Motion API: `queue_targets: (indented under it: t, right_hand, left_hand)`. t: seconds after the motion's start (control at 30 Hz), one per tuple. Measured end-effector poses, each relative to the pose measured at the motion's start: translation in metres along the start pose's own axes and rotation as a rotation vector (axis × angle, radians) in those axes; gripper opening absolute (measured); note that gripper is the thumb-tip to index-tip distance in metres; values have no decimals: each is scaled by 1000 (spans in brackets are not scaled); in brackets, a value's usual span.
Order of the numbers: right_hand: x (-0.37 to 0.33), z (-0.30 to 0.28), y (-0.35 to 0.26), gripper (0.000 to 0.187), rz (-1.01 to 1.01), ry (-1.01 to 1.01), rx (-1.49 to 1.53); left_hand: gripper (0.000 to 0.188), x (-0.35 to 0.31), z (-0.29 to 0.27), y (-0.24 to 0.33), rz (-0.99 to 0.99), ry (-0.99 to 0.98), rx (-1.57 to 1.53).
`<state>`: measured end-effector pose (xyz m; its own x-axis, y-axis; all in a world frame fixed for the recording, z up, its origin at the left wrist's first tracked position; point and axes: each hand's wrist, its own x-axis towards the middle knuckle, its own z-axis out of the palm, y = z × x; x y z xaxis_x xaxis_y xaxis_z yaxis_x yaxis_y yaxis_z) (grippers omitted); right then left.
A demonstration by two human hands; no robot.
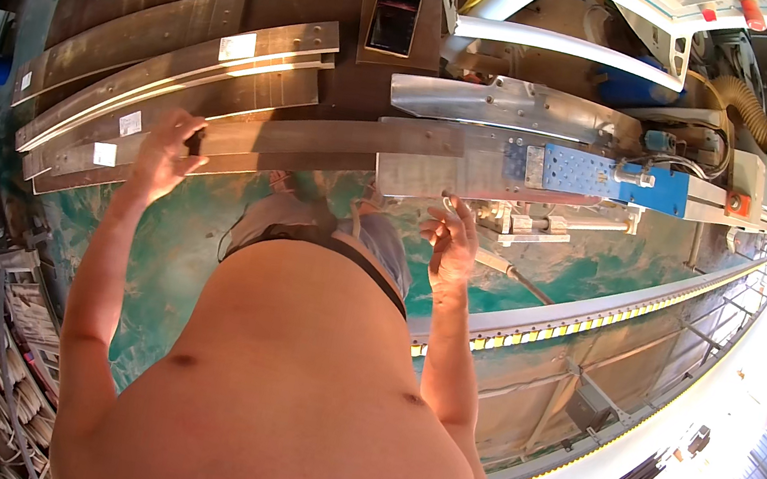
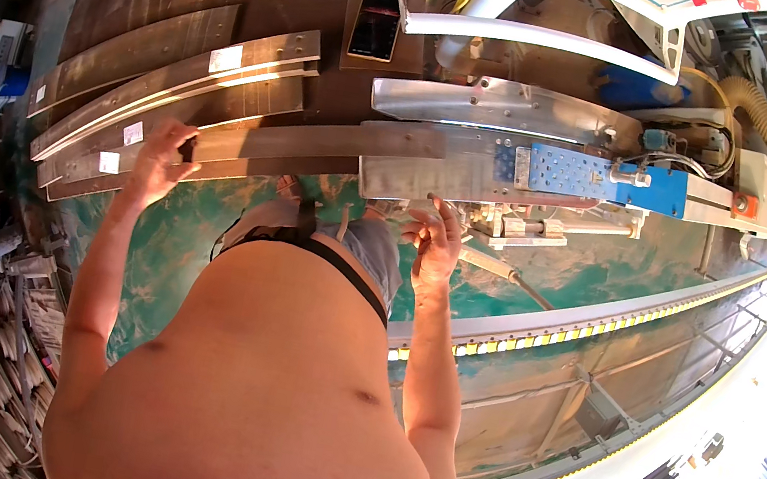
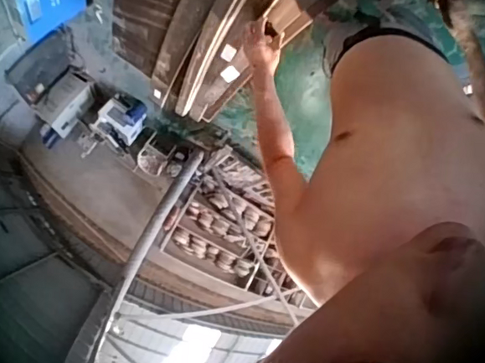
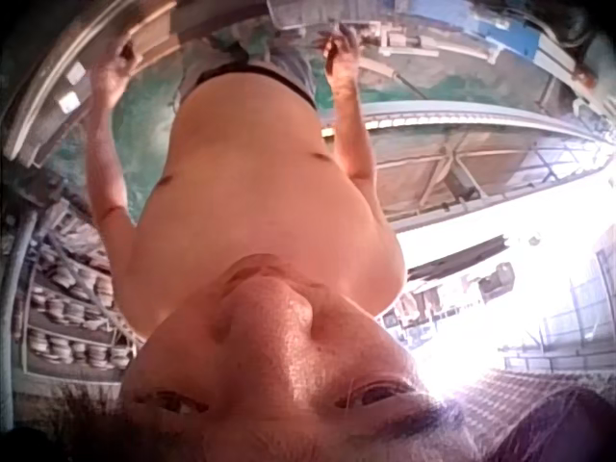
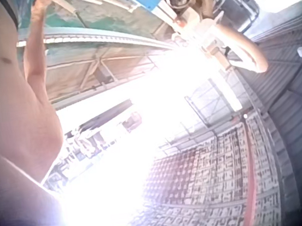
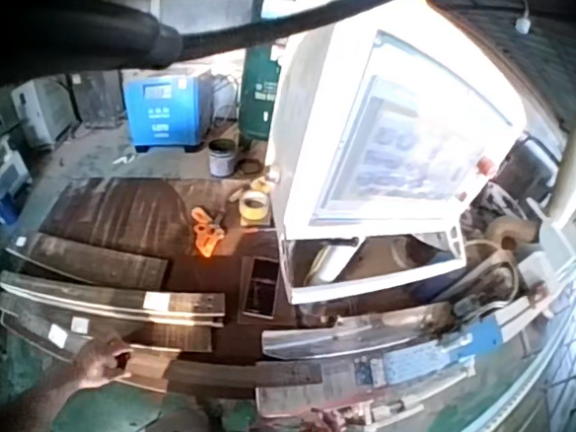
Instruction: The person places long wooden planks one at a time into an edge-banding machine, luego picks up larger wooden panels and moves them between the machine and a stacking area.
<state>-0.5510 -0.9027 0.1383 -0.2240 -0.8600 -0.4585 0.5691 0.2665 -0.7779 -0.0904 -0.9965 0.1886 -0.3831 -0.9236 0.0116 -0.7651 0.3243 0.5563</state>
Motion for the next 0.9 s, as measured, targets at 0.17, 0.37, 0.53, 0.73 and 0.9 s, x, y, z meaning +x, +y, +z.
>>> queue_targets:
  t: [0.17, 0.37, 0.53, 0.73, 0.9]
  right_hand:
    - [9, 16, -4, 63, -14, -49, -21]
    - [37, 39, -10, 83, -50, 6, -48]
    - [65, 45, -11, 94, -25, 85, 10]
    - [77, 53, -8, 94, -24, 166, -45]
    - [77, 58, -16, 95, -6, 181, -59]
  left_hand:
    - [60, 34, 32, 44, 146, 28, 102]
    - [66, 68, 53, 65, 134, -27, 130]
    - [61, 81, 62, 84, 122, -55, 145]
    - [59, 90, 71, 100, 85, -79, 175]
    - [57, 90, 74, 105, 47, -90, 172]
